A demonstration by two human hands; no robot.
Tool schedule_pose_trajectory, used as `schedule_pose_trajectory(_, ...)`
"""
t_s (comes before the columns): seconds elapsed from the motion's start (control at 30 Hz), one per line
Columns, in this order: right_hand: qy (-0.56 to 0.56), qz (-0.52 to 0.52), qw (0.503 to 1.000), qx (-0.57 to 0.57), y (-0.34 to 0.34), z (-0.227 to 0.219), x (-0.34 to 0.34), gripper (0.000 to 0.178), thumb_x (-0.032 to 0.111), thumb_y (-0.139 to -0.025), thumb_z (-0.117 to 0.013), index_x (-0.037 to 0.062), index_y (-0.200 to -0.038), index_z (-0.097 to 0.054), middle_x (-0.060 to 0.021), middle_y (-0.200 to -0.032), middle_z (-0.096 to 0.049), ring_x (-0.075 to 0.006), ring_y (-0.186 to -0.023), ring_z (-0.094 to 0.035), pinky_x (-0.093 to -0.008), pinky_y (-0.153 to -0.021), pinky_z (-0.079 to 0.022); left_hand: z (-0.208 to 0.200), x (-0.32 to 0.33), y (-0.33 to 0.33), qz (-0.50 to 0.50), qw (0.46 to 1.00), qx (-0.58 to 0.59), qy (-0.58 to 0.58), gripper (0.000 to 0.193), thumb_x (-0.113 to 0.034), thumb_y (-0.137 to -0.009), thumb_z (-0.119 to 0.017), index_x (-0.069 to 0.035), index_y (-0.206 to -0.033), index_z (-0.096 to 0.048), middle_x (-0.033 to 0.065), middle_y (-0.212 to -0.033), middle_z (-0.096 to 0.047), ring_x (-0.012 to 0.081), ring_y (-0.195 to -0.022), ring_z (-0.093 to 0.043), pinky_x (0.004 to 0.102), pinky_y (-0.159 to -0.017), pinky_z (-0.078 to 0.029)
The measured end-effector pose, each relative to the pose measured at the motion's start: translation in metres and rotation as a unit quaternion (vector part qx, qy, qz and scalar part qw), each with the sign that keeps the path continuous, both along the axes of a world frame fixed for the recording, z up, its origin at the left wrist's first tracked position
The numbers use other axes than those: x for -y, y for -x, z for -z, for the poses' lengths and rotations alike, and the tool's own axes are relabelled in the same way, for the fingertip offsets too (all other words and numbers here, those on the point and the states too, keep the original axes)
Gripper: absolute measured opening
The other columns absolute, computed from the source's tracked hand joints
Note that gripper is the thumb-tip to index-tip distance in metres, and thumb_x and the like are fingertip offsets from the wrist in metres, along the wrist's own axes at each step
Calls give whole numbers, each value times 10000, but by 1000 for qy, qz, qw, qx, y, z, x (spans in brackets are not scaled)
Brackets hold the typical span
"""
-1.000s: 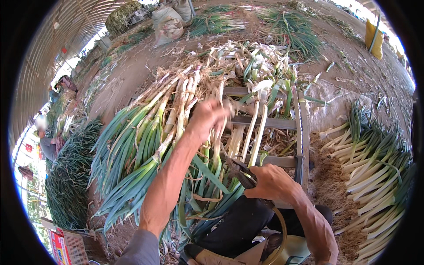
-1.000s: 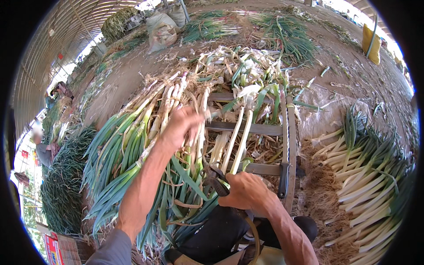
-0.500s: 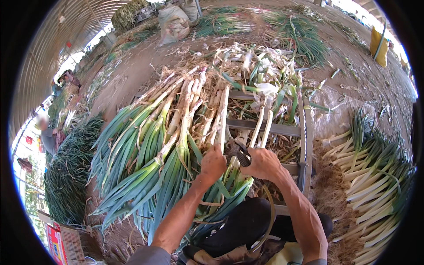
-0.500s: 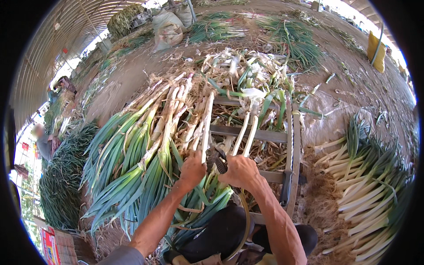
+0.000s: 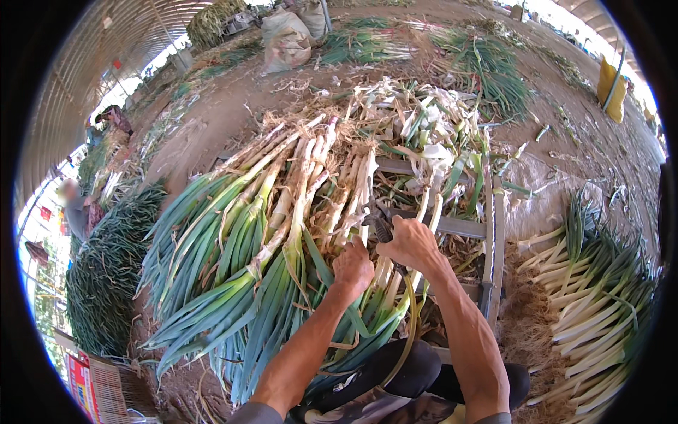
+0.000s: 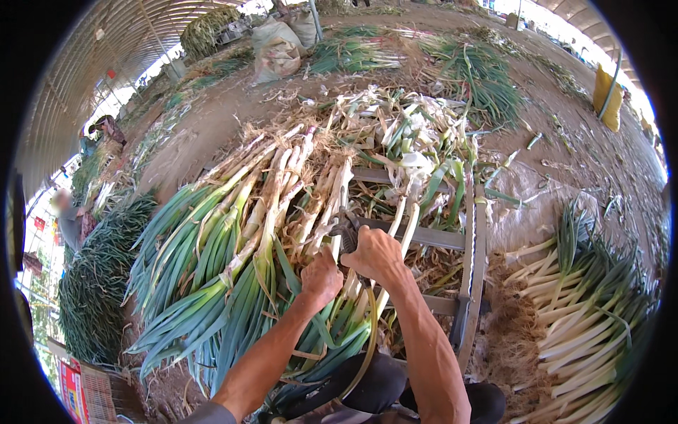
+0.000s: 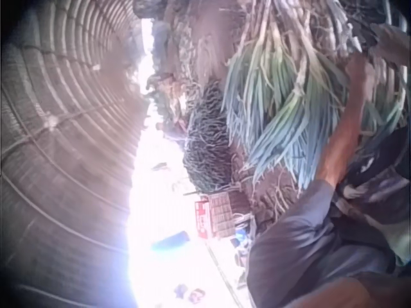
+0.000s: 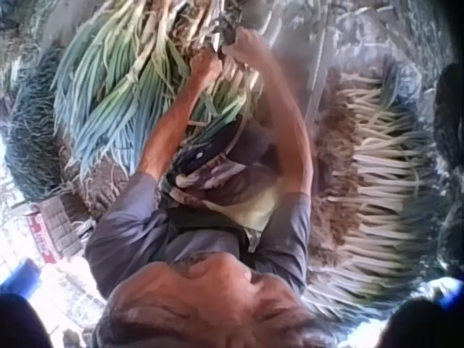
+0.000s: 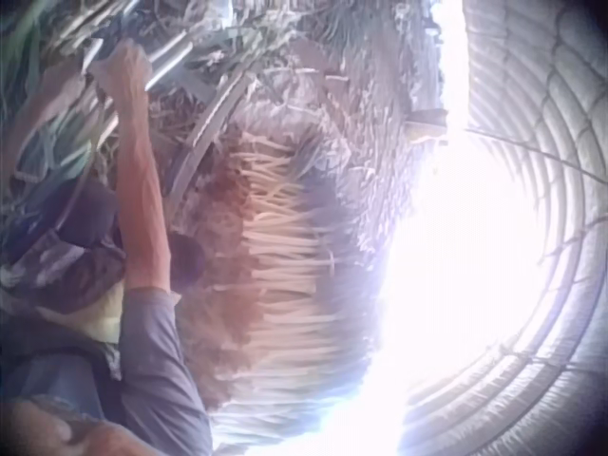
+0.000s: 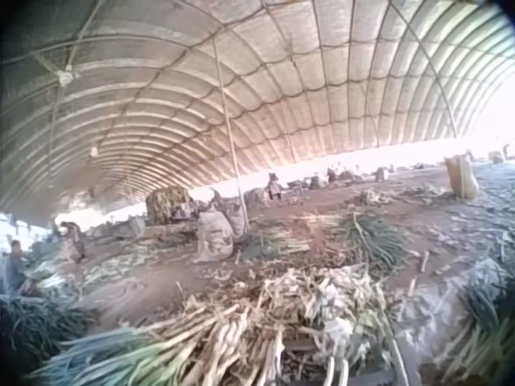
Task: The person sits in a covered processing area and repeatedly trims the roots and outer layers of leeks using a handheld cutting tool. They gather trimmed leeks into bundles and place them into a large upright stack.
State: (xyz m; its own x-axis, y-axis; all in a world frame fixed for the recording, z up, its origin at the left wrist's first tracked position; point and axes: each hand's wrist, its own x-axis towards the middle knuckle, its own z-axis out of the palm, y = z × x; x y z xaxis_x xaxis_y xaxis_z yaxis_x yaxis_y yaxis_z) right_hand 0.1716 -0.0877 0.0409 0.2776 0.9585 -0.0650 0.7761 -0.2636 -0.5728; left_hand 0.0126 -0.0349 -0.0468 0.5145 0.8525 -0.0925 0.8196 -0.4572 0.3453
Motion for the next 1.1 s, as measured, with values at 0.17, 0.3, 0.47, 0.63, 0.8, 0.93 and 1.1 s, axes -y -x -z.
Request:
schedule_pose_trajectory(0.17,-28,9,1000,-1,-7,6,-26,359,283,-668,-712,-54,-760,-634,-169,-622,-615,-260,-511,-587,-401,-454,-454,2,-3,5,2,1000,5,-14,631,-136,-833,-640,109,-1353,-379,306,-1060,-645,440,-955,-672,518,-829,-539)
schedule_pose_trajectory(0.3,-79,26,997,-8,-20,11,-36,435,351,-671,-725,-56,-810,-654,-146,-682,-633,-275,-540,-584,-394,-511,-483,-9,-9,-3,-3,1000,1,27,500,-165,-837,-647,93,-1224,-465,301,-997,-671,439,-919,-686,504,-822,-549)
schedule_pose_trajectory(0.47,10,17,996,-90,-24,-23,-20,483,368,-677,-726,-68,-877,-671,-159,-670,-650,-270,-583,-622,-386,-583,-512,6,-33,-1,16,999,-14,-30,334,-207,-856,-621,63,-1030,-530,269,-848,-650,422,-798,-677,544,-758,-541)
schedule_pose_trajectory(0.63,64,-3,988,-144,-16,-54,52,458,356,-728,-763,-12,-989,-681,-155,-704,-656,-242,-654,-645,-399,-658,-521,-10,-37,7,-101,834,405,362,139,-51,-864,-592,-8,-971,-516,83,-724,-556,148,-565,-567,322,-435,-449)
schedule_pose_trajectory(0.8,79,17,989,-125,-11,-55,104,424,327,-738,-769,-16,-968,-675,-148,-700,-664,-247,-626,-646,-402,-649,-523,-38,-8,22,-35,819,401,410,227,-118,-886,-586,27,-1052,-533,69,-799,-565,114,-585,-542,281,-467,-459)
schedule_pose_trajectory(0.93,65,42,993,-90,-6,-63,130,467,357,-717,-749,-36,-949,-648,-196,-702,-667,-326,-666,-663,-435,-673,-533,-32,18,30,-2,857,325,400,271,-158,-908,-610,1,-1119,-550,48,-813,-575,103,-596,-545,266,-457,-463)
schedule_pose_trajectory(1.1,81,58,993,-71,-1,-67,150,502,372,-709,-752,-50,-959,-647,-242,-767,-676,-370,-772,-686,-454,-739,-523,4,46,29,78,971,187,129,274,-231,-948,-607,9,-1077,-581,190,-853,-648,286,-832,-665,438,-759,-539)
